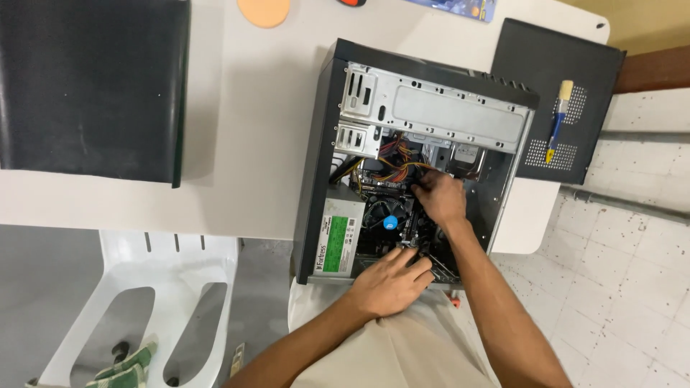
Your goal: Disconnecting various internal power and data cables from the motherboard and other components inside a desktop computer case.
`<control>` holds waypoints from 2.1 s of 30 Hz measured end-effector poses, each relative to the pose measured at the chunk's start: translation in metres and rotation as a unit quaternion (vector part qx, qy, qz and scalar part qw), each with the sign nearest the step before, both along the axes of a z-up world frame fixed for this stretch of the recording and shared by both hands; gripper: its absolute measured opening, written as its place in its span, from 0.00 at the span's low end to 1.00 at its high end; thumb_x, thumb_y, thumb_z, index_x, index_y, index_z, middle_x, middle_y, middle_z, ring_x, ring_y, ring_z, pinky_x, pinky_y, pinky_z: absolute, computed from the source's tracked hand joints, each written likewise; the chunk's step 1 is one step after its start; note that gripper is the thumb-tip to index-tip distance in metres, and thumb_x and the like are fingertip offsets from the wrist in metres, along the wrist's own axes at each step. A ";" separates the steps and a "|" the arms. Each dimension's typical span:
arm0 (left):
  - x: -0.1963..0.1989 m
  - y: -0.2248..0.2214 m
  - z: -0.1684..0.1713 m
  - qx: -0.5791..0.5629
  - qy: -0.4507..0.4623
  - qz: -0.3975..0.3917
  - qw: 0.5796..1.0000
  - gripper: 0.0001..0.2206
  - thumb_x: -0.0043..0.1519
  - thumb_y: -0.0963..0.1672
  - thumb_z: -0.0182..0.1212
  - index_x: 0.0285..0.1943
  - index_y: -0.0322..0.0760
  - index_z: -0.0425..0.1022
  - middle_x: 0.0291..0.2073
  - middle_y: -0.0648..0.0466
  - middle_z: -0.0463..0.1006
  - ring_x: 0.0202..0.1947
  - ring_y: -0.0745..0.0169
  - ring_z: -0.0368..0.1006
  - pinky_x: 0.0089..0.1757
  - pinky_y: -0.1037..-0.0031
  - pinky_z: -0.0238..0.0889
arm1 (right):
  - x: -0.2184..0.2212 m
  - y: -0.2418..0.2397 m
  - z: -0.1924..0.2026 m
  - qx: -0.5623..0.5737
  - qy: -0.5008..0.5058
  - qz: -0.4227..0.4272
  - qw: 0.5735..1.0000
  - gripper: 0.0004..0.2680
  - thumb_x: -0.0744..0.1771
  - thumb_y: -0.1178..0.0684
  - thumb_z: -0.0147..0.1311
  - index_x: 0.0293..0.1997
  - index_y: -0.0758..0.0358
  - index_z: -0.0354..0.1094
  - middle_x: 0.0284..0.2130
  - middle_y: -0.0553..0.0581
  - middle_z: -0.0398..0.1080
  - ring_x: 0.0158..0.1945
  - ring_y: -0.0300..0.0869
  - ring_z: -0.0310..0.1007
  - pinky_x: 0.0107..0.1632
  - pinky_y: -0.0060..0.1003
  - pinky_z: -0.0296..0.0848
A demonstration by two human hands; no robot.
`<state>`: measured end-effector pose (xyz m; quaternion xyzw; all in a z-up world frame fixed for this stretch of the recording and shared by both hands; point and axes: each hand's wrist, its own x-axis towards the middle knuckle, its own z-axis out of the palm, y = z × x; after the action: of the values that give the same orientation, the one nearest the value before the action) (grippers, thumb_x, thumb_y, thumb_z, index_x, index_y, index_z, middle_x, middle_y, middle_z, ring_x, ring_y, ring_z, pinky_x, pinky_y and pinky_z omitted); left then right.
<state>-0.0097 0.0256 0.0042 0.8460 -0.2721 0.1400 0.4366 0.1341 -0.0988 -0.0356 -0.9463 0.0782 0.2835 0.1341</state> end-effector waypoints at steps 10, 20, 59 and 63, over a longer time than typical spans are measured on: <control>-0.002 0.002 -0.002 0.003 0.011 -0.021 1.000 0.07 0.58 0.40 0.43 0.33 0.36 0.69 0.33 0.50 0.65 0.41 0.44 0.67 0.39 0.64 0.61 | 0.019 -0.001 -0.027 -0.154 0.052 0.178 0.970 0.07 0.59 0.54 0.53 0.34 0.60 0.75 0.26 0.65 0.73 0.35 0.59 0.75 0.35 0.47 0.76; 0.000 0.003 0.002 0.009 0.024 0.001 1.000 0.07 0.58 0.39 0.44 0.32 0.34 0.69 0.33 0.49 0.65 0.42 0.44 0.67 0.39 0.65 0.60 | 0.022 0.020 0.015 -0.057 0.036 0.109 0.992 0.08 0.58 0.55 0.57 0.36 0.64 0.74 0.28 0.68 0.73 0.36 0.63 0.73 0.36 0.51 0.75; -0.047 0.045 0.196 -0.097 -0.081 -0.130 0.983 0.04 0.64 0.42 0.61 0.43 0.45 0.71 0.45 0.67 0.69 0.31 0.67 0.65 0.38 0.73 0.61 | -0.109 0.023 0.235 0.953 0.044 -0.297 0.037 0.12 0.68 0.63 0.37 0.57 0.58 0.57 0.34 0.52 0.62 0.27 0.34 0.60 0.26 0.26 0.60; -0.062 0.037 0.187 -0.120 0.013 -0.132 0.984 0.07 0.61 0.45 0.60 0.47 0.47 0.74 0.44 0.59 0.71 0.37 0.60 0.66 0.43 0.67 0.61 | -0.113 0.010 0.243 0.965 0.056 -0.256 0.022 0.09 0.68 0.63 0.38 0.53 0.59 0.59 0.33 0.54 0.62 0.24 0.34 0.60 0.24 0.24 0.60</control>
<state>-0.0716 0.0631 0.1907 0.7459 -0.3566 0.1018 0.5533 0.0215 -0.0892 0.2078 0.1447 -0.0224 0.1001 0.9842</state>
